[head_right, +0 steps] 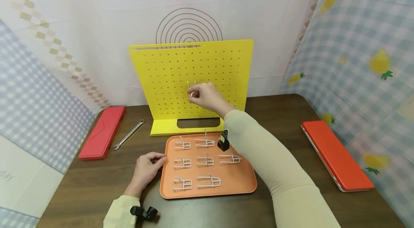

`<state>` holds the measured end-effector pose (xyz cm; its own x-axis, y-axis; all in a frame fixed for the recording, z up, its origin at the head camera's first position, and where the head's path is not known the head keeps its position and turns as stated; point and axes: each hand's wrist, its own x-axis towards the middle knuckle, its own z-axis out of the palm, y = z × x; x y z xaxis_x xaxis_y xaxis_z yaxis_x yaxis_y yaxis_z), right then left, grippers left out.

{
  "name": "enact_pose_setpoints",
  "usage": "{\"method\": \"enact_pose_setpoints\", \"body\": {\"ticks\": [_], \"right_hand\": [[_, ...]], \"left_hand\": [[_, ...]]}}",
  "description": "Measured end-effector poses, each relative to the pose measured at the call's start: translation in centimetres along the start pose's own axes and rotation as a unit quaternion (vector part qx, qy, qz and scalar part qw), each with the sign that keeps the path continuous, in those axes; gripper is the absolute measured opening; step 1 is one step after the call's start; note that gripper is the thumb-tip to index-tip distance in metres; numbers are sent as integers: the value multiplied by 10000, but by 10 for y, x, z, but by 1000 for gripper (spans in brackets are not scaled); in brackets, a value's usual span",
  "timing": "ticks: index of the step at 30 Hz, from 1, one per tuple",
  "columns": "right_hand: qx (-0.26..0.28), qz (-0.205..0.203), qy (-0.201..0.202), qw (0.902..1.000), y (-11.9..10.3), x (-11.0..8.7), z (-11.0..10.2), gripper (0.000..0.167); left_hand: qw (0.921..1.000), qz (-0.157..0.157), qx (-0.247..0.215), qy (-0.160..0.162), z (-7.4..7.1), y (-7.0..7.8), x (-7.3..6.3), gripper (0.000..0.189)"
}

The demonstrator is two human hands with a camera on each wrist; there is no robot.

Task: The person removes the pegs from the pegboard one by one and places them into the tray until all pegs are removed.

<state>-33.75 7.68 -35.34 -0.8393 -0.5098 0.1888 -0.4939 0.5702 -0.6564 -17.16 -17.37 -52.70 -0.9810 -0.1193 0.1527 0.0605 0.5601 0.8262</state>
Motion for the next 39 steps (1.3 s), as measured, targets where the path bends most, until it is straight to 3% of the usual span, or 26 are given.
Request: {"method": "enact_pose_setpoints", "body": {"ticks": [13, 21, 39], "right_hand": [[578, 562, -192, 9966, 15, 8, 11, 31], [1182, 773, -331, 9894, 20, 9, 13, 30], [2241, 1083, 1, 9685, 22, 9, 12, 27]], "left_hand": [[10000, -55, -48, -20, 0, 0, -2, 7], [9999, -114, -27, -44, 0, -1, -1, 7], [10000, -37, -25, -28, 1, 0, 0, 6]]}}
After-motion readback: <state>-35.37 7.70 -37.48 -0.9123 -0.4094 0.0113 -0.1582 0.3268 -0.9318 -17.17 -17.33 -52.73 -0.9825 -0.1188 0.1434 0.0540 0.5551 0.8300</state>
